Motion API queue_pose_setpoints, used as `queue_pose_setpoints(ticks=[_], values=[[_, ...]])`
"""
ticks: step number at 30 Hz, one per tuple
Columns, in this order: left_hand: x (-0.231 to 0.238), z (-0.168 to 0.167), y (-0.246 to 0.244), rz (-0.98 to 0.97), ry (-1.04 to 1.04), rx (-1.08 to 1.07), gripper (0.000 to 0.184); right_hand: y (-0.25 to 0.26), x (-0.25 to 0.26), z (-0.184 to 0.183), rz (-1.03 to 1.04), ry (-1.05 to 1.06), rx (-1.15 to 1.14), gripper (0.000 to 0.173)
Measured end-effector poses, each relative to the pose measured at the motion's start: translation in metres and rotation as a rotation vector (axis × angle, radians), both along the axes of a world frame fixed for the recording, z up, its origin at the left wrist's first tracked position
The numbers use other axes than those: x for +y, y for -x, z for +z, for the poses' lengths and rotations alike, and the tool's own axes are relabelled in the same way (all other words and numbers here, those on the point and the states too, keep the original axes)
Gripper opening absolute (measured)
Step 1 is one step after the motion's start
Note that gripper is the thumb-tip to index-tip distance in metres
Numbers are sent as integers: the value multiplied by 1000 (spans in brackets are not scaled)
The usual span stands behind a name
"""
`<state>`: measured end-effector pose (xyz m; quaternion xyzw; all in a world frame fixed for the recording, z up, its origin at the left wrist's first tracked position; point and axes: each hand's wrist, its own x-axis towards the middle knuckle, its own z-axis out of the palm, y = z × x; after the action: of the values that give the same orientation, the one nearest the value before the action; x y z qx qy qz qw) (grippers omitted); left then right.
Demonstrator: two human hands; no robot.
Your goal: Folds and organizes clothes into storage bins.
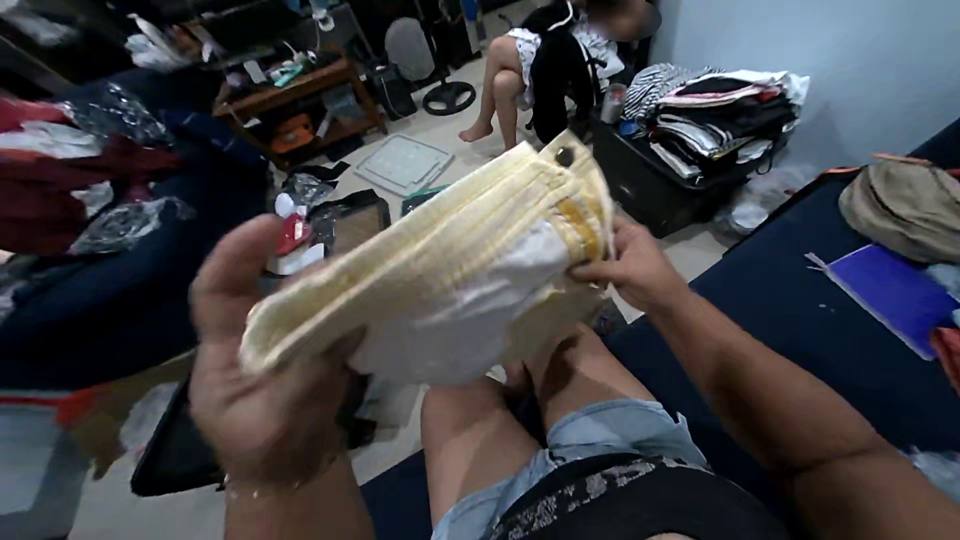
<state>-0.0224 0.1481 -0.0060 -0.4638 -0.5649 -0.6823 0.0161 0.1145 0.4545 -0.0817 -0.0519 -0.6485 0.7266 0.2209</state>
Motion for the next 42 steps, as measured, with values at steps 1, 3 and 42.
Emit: queue_pose_setpoints(ticks=[1,3,42], values=[[-6,-5,-7,-17,-29,-21,62,-10,1,10,-58,-64,19,52],[-2,-31,-18,-220,-56,-111,51,-41,-4,33,-166,-147,-148,31],[53,-251,-81,-132,765,-1545,40,-123,16,-163,-272,219,-1218,65]])
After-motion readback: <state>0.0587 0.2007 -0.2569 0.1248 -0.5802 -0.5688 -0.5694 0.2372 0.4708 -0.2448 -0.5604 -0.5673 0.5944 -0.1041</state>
